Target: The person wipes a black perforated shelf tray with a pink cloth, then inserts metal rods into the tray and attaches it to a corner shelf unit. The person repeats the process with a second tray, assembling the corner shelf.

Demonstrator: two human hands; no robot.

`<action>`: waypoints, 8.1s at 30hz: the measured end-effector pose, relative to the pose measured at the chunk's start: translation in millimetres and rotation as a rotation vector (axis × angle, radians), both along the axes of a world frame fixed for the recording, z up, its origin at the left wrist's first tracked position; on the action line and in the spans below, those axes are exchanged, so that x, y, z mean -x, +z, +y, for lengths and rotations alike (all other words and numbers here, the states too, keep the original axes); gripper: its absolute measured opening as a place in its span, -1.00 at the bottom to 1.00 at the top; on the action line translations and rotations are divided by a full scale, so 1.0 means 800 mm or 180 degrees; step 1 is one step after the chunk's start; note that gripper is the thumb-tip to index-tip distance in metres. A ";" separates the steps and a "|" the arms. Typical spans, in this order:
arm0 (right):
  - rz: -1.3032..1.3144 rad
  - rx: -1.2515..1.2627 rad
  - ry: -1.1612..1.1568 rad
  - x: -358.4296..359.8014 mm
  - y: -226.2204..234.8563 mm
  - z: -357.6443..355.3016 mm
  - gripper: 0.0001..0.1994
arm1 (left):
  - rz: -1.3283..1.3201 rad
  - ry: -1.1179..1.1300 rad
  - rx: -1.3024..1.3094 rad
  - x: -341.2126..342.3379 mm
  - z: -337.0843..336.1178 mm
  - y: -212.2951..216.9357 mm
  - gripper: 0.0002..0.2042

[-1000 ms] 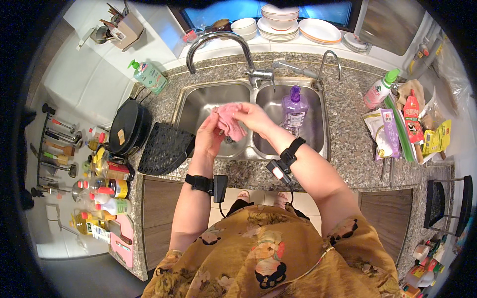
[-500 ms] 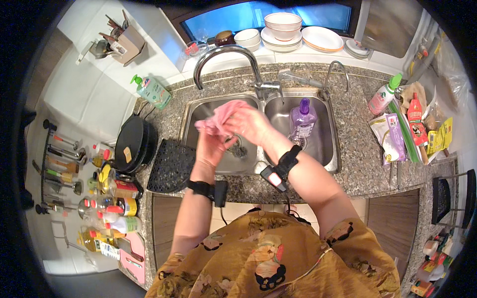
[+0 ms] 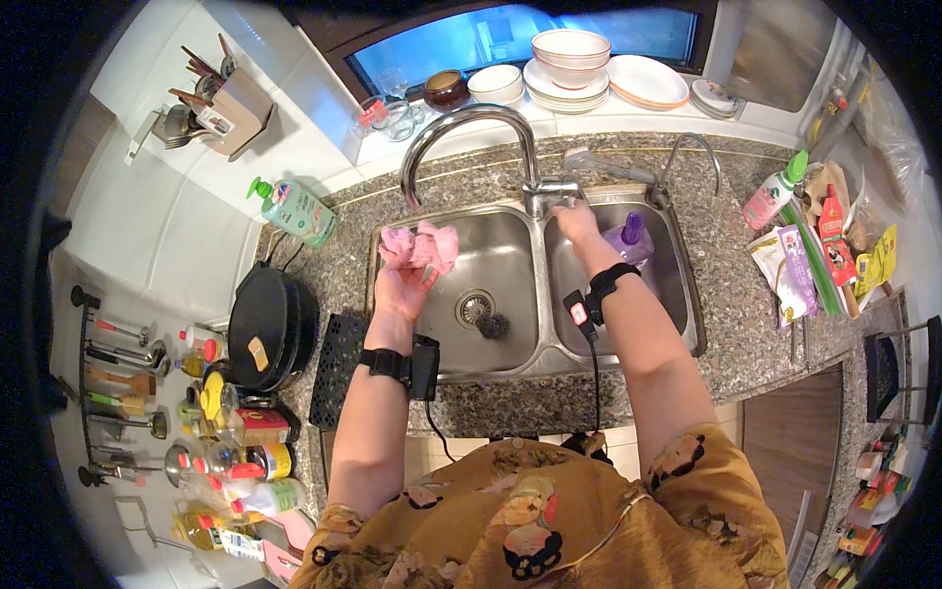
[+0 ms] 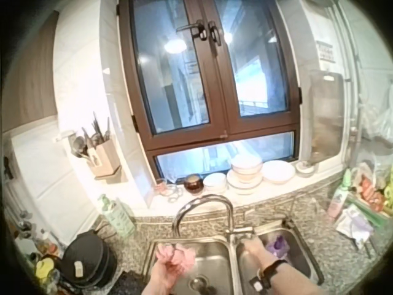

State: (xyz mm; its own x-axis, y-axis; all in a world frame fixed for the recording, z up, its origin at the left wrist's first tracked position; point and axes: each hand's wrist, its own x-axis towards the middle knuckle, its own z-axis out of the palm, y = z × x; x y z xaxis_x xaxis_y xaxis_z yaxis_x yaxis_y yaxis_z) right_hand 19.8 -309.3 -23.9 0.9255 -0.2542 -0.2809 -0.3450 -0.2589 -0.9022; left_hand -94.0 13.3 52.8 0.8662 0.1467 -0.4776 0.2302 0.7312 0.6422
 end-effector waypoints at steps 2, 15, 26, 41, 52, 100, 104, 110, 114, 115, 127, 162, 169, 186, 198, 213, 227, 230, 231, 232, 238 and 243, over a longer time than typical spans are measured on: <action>-0.0079 -0.0247 -0.0272 -0.024 -0.022 -0.036 -0.38 | -0.0068 -0.0213 0.0010 -0.027 -0.001 -0.005 -0.69; -0.0174 -0.1758 0.2015 0.040 0.078 0.195 -0.65 | -0.0859 -0.1497 -0.0508 -0.080 0.029 0.022 -0.62; 0.0152 -0.2512 0.1334 0.019 0.100 0.202 -0.75 | 0.0380 -0.1008 -0.2664 -0.096 0.121 -0.020 -0.54; 0.0438 -0.3322 0.0987 0.004 0.086 0.229 -0.71 | 0.0275 -0.1202 -0.2412 -0.073 0.072 0.010 -0.66; 0.1351 -0.3503 0.1030 0.030 0.084 0.245 -0.36 | -0.0145 -0.0576 -0.0054 -0.078 0.061 0.011 -0.72; 0.0775 -0.1909 0.1676 0.029 0.117 0.226 -0.26 | -0.1103 -0.1593 -0.6477 -0.098 -0.040 0.049 -0.61; 0.0907 -0.1709 0.1727 0.029 0.107 0.222 -0.22 | -0.1047 -0.1449 -0.6169 -0.096 -0.042 0.042 -0.59; 0.0040 -0.1883 0.1905 0.021 0.099 0.223 -0.34 | -0.0942 -0.1359 -0.3596 -0.111 -0.007 -0.005 -0.39; -0.0418 -0.2488 0.1851 0.027 0.091 0.239 -0.56 | 0.0067 -0.0620 -0.0569 -0.114 -0.010 0.017 -0.35; -0.0262 -0.2528 0.1991 0.034 0.098 0.244 -0.62 | 0.0118 -0.0430 -0.0503 -0.115 -0.002 0.011 -0.45; 0.0690 -0.3234 0.0737 0.047 0.096 0.256 -0.64 | -0.0418 0.0333 -0.0591 -0.108 -0.034 0.021 -0.72; 0.0920 -0.2268 0.1415 0.032 0.090 0.254 -0.26 | -0.1738 -0.0570 -0.5701 -0.093 -0.014 -0.010 -0.56; 0.0599 -0.1787 0.1632 0.035 0.076 0.252 -0.24 | -0.1152 -0.0963 -0.5091 -0.102 -0.007 -0.015 -0.55; 0.0156 -0.2325 0.1300 0.024 0.065 0.257 -0.71 | -0.0082 -0.0560 0.0057 -0.096 -0.021 0.022 -0.60; -0.0241 -0.2523 0.1474 0.040 0.071 0.280 -0.43 | 0.0025 -0.0591 -0.0227 -0.107 0.012 -0.012 -0.51; -0.0164 -0.2422 0.0624 0.012 0.068 0.287 -0.40 | 0.0208 -0.0909 -0.0866 -0.097 -0.027 -0.011 -0.63; 0.1054 -0.1708 0.1473 0.019 0.109 0.251 -0.32 | -0.1334 -0.1268 -0.5639 -0.099 -0.012 0.013 -0.68; 0.0788 -0.1633 0.1556 0.019 0.095 0.248 -0.33 | -0.1249 -0.1266 -0.5492 -0.103 -0.009 0.007 -0.67; 0.0609 -0.1713 0.1564 0.020 0.087 0.248 -0.34 | -0.1244 -0.1273 -0.5399 -0.106 -0.006 -0.004 -0.66; 0.0433 -0.1792 0.1588 0.020 0.078 0.250 -0.34 | -0.1224 -0.1265 -0.5309 -0.111 0.000 -0.018 -0.65; -0.0670 -0.0514 0.1480 0.007 0.053 0.251 -0.43 | -0.0211 -0.0743 -0.1808 -0.122 0.008 -0.048 -0.54; -0.0556 -0.1908 0.1534 0.022 0.067 0.266 -0.59 | 0.0205 -0.1017 -0.0088 -0.110 -0.006 -0.016 -0.57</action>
State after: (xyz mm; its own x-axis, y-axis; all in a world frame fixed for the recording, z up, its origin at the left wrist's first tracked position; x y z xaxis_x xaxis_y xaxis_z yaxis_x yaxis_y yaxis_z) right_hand 1.8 -96.4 30.1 0.9385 0.3350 -0.0835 -0.1587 0.2039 -0.9660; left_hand -5.8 8.6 40.3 0.8387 -0.1141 -0.5325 0.4861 0.5979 0.6374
